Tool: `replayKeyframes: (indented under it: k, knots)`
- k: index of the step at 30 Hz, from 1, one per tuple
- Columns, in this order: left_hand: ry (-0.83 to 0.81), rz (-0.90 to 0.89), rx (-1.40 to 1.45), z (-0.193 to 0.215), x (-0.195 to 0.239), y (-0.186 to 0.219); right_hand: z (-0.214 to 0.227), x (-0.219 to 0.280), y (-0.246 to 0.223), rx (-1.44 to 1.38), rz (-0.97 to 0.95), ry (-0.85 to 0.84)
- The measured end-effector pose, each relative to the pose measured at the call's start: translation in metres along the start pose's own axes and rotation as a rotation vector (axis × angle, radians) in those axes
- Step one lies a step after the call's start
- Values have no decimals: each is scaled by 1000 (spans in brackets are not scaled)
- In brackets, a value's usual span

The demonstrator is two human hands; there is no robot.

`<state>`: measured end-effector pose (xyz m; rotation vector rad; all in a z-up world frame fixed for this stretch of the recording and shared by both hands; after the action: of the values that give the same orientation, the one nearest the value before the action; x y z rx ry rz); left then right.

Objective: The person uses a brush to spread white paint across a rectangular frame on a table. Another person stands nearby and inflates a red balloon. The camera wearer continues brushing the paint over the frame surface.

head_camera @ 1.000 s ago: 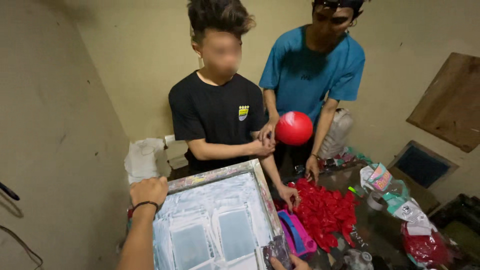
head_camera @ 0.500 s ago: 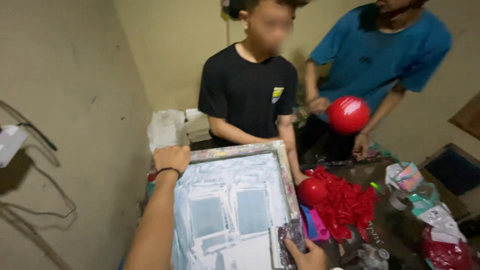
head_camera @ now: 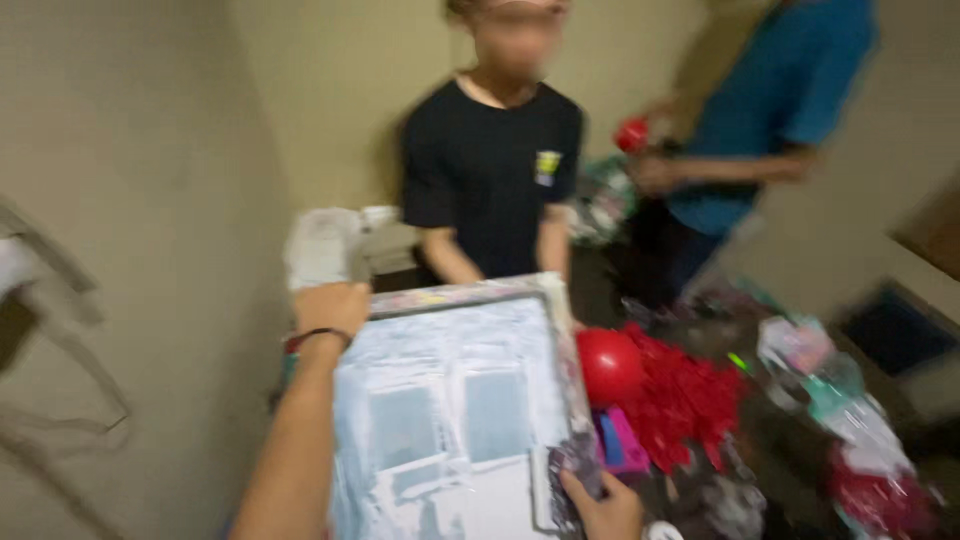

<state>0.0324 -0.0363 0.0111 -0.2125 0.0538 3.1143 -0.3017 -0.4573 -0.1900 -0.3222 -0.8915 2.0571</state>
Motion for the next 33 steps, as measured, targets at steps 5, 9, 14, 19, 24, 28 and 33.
replayKeyframes:
  k: [5, 9, 14, 19, 24, 28, 33]
  knots:
    - [194, 62, 1, -16, -12, -24, 13, 19, -34, -107, -11, -136]
    - [147, 72, -42, -17, -10, -24, 21, 26, -49, -162, -49, -229]
    - [161, 92, -9, -21, -9, -25, 29, 84, -127, 130, 1236, -70]
    - [215, 48, -59, -25, -14, -22, -22, 72, -149, 290, 1331, -51]
    - [-56, 146, 61, -37, 1, -18, -39, 28, -221, 405, 1218, -184]
    - [-74, 132, 86, -61, -31, -24, -66, -17, -268, 437, 1184, -209]
    - [-211, 124, 129, -144, -47, -28, -104, -30, -256, 471, 1134, -256]
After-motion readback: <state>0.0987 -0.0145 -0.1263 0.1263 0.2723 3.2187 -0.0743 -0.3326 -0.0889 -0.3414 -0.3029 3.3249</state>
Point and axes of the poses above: each hand's wrist, its own x-axis away from the middle knuckle, its own z-axis out of the back of the hand, y = z × x, the point moved 4 cm from there along -x, towards the middle knuckle, and after that the axes turned 5 degrees about y, right-handed, at the moved point
